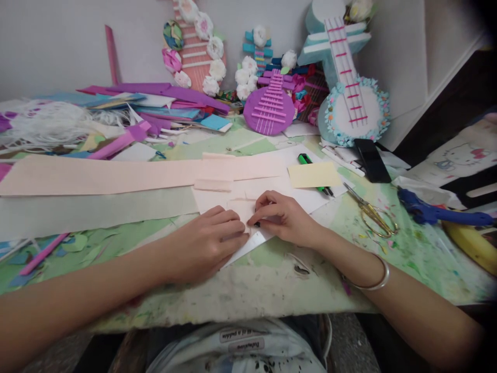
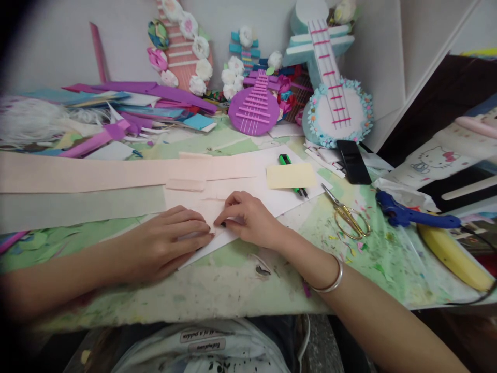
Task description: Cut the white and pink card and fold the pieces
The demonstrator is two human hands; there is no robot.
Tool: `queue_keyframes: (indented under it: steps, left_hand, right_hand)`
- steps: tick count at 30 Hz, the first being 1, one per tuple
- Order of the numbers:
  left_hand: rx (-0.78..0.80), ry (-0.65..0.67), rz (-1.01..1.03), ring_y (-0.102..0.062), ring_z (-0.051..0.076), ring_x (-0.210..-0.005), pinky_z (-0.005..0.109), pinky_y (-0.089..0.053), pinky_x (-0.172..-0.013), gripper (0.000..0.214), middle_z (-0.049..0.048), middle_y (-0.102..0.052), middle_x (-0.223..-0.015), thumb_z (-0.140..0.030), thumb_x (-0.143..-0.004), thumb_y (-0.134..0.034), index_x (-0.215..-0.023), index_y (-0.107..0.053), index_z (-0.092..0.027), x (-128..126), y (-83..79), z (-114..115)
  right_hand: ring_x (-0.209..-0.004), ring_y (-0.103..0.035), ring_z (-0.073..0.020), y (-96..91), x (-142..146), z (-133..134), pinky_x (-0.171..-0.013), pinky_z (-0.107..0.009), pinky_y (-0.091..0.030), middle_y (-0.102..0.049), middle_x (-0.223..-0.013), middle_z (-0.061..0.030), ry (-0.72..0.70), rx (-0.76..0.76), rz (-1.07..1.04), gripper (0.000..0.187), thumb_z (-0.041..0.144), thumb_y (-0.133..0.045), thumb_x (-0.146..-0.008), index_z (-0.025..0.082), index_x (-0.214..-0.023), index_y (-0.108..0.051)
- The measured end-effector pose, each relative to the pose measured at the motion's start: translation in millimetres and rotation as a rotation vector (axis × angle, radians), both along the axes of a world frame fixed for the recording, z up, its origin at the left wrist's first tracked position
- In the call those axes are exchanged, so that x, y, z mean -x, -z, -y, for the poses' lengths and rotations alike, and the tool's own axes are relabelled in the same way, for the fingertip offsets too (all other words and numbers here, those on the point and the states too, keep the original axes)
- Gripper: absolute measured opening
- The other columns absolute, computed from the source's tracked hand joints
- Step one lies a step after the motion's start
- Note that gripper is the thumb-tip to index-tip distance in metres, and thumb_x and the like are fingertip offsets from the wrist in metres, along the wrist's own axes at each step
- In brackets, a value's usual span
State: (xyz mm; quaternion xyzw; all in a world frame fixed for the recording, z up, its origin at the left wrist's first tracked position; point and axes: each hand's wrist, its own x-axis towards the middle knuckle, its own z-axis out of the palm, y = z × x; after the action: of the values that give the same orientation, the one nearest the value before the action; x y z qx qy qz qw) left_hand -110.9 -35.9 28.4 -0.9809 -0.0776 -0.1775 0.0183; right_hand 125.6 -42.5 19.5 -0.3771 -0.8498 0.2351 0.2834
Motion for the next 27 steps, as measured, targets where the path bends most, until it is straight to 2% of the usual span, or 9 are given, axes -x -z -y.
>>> queue_keyframes:
  steps: [4,8,16,22,27]
  left_hand:
    - [-0.032,0.0,-0.015,-0.055,0.027,-0.104,0.041,-0.039,-0.087,0.026,0.0118,-0.066,-0.101,-0.012,-0.093,-0.041,-0.113,-0.058,-0.012,3.5,-1.8,3.0]
    - [-0.004,0.016,-0.108,-0.057,0.025,-0.101,0.039,-0.039,-0.086,0.029,0.0123,-0.065,-0.102,-0.009,-0.092,-0.037,-0.114,-0.056,-0.012,3.8,-2.9,3.9]
    - [0.014,-0.084,-0.258,-0.054,0.029,-0.104,0.042,-0.04,-0.087,0.039,0.0129,-0.06,-0.112,-0.014,-0.086,-0.049,-0.125,-0.05,-0.017,12.1,-6.8,6.4]
    - [0.061,-0.055,-0.189,-0.05,0.031,-0.114,0.044,-0.038,-0.092,0.036,0.0135,-0.058,-0.115,-0.019,-0.092,-0.043,-0.128,-0.048,-0.018,19.1,-7.0,0.8]
    - [0.078,-0.049,-0.164,-0.054,0.029,-0.108,0.043,-0.038,-0.09,0.036,0.0138,-0.06,-0.113,-0.019,-0.093,-0.042,-0.128,-0.048,-0.016,16.1,-7.3,0.4]
  right_hand:
    - [-0.086,-0.055,-0.0161,-1.2,0.6,0.0,-0.082,-0.034,-0.044,-0.056,-0.091,-0.004,0.004,0.006,0.008,0.025,0.006,-0.058,-0.081,0.024,-0.09,-0.074]
    - [-0.087,-0.055,-0.0165,-1.4,0.8,-0.1,-0.082,-0.035,-0.045,-0.056,-0.091,-0.0044,0.006,0.006,0.011,0.025,0.005,-0.058,-0.08,0.023,-0.089,-0.075]
    - [-0.086,-0.055,-0.0164,-0.4,-0.2,-0.4,-0.081,-0.034,-0.046,-0.057,-0.091,-0.0052,0.003,0.006,0.004,0.025,0.005,-0.058,-0.08,0.022,-0.09,-0.075]
    - [-0.086,-0.056,-0.0157,-0.3,0.0,-1.0,-0.08,-0.033,-0.046,-0.057,-0.092,-0.0046,0.001,0.007,-0.002,0.025,0.006,-0.059,-0.081,0.023,-0.09,-0.075]
    - [-0.085,-0.056,-0.0152,1.2,-0.3,-1.0,-0.079,-0.032,-0.046,-0.057,-0.091,-0.0043,0.005,-0.002,0.002,0.025,0.006,-0.059,-0.082,0.023,-0.09,-0.075]
